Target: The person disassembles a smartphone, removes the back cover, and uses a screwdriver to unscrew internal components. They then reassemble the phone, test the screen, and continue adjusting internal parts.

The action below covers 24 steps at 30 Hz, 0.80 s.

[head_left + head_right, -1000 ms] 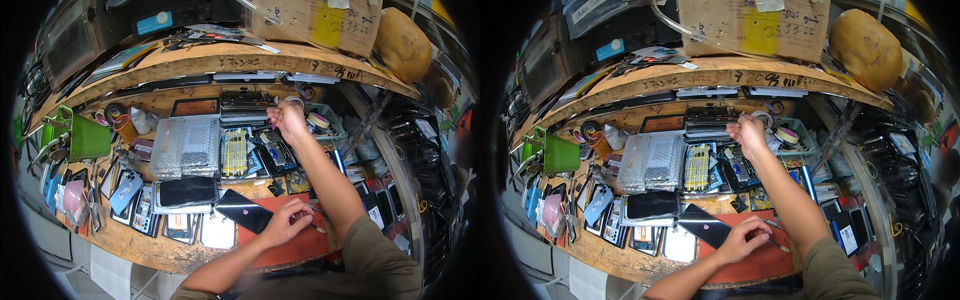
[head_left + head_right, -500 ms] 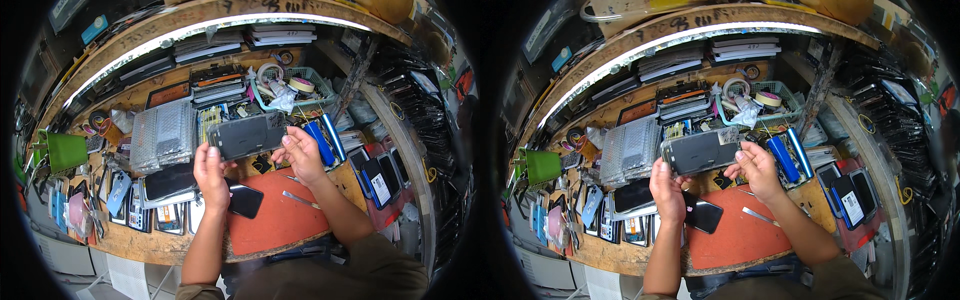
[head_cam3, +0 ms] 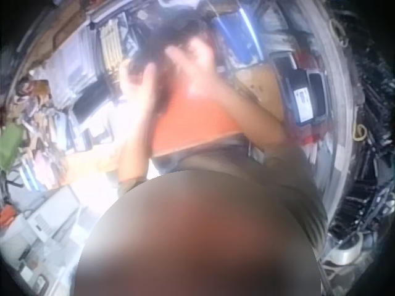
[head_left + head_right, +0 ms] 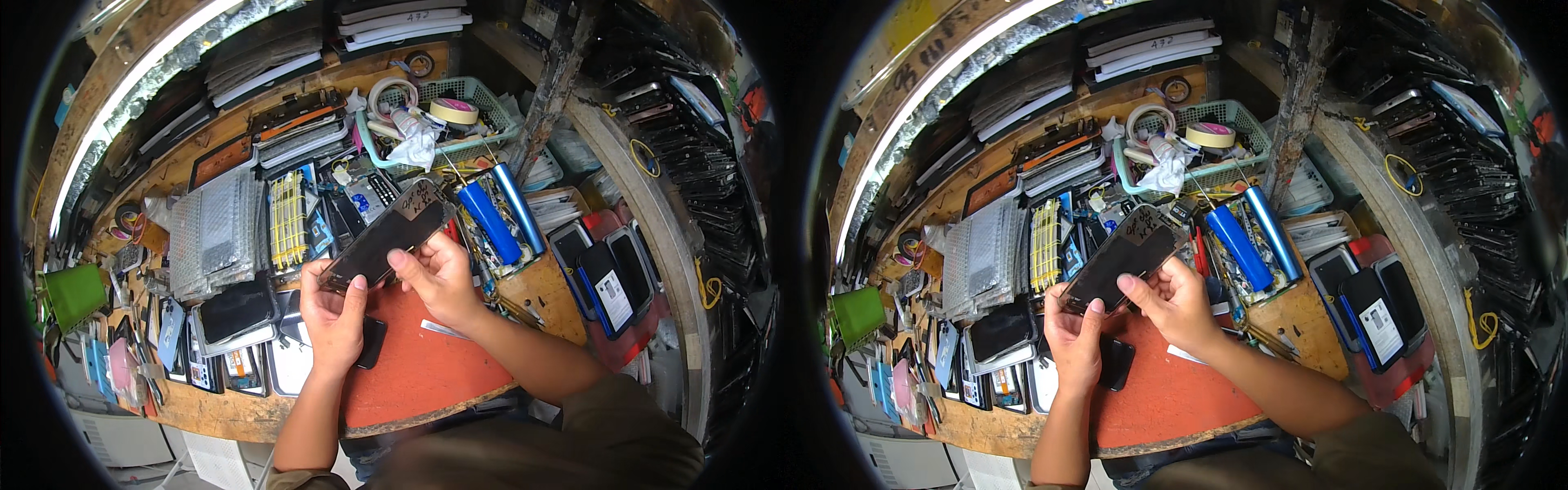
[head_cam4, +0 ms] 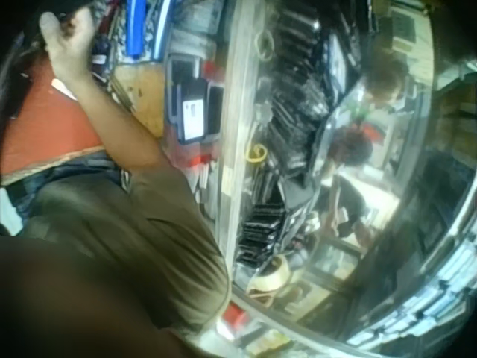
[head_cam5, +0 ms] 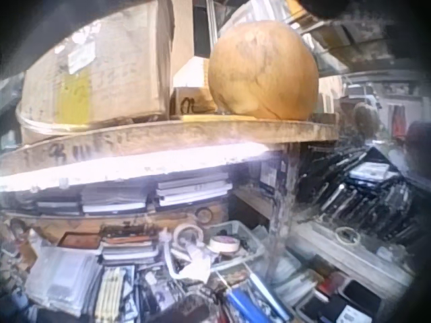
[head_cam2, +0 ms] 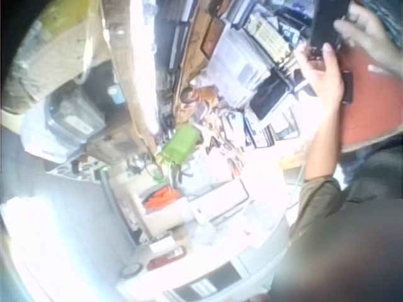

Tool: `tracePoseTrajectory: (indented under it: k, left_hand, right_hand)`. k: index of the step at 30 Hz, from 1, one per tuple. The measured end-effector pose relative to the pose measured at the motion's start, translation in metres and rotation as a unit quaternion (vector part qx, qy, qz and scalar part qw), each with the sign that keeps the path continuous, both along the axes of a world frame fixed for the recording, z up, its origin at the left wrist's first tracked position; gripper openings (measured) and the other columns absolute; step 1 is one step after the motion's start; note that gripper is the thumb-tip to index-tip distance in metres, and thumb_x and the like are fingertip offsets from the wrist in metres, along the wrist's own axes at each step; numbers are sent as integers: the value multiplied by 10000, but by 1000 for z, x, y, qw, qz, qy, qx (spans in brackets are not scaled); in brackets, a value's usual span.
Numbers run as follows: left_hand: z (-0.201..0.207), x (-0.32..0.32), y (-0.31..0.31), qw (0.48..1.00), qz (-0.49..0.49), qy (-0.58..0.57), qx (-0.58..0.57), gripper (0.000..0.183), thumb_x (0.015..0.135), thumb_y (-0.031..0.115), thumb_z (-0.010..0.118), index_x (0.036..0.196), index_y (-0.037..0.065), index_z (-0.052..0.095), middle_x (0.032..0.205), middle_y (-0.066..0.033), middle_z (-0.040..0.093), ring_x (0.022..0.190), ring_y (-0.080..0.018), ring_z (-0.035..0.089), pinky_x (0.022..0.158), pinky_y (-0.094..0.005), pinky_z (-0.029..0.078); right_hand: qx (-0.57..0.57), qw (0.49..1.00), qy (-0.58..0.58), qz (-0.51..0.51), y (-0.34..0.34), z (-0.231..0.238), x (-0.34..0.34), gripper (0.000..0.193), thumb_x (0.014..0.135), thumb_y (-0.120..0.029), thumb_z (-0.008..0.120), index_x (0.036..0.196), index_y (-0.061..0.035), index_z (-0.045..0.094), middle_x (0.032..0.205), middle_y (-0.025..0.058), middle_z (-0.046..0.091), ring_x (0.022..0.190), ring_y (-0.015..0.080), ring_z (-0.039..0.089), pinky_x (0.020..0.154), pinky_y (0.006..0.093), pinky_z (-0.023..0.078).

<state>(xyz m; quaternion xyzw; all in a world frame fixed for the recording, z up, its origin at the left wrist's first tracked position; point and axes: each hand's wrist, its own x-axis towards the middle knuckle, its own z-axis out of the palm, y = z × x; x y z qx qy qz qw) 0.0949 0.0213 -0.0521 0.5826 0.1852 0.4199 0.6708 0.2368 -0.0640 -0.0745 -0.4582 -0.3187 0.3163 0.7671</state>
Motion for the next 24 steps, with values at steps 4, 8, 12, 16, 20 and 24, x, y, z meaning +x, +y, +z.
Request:
tracePoseTrajectory:
  k: [4,8,12,16,20,24]
  left_hand:
    - [-6,1,2,999,9,9,-34,312,1067,-5,671,1327,-2,499,1176,-137,724,1046,-198,738,947,-362,629]
    - [-5,0,7,998,-3,10,-66,373,1062,32,697,1390,-5,523,1296,-148,725,1126,-207,745,927,-411,682]
    - [-5,-1,4,995,12,-13,-97,473,1089,92,674,1502,13,459,1329,-148,719,1151,-233,750,912,-437,692]
    - [-3,-4,3,990,-26,-70,-117,543,1153,194,566,1632,53,353,1427,-167,656,1201,-263,741,932,-465,692]
    - [1,-5,4,990,-60,-69,-107,597,1162,196,541,1685,66,282,1440,-174,650,1245,-277,724,965,-478,681]
    - [4,-5,-1,995,-59,-50,-65,655,1155,154,548,1712,72,215,1448,-182,656,1273,-281,709,999,-484,666]
  right_hand:
    - [-48,999,14,0,-2,2,6,147,1077,-162,719,1122,-34,663,883,2,720,698,31,621,611,215,500]
    - [-40,997,50,38,-5,5,10,123,1071,-112,682,1138,-14,650,931,51,713,733,70,646,636,228,522]
    - [-56,996,57,47,-6,6,14,139,1085,-142,659,1146,-17,646,912,70,721,687,91,639,621,242,515]
    - [-39,990,123,53,-6,7,19,139,1085,-147,661,1147,-24,640,899,76,716,679,115,648,621,252,517]
    - [-12,987,148,57,-6,8,20,137,1083,-141,660,1144,-20,640,884,71,708,679,119,644,622,253,515]
    - [-11,988,142,52,-8,10,23,137,1078,-132,660,1148,-16,641,875,67,702,675,121,637,621,257,512]
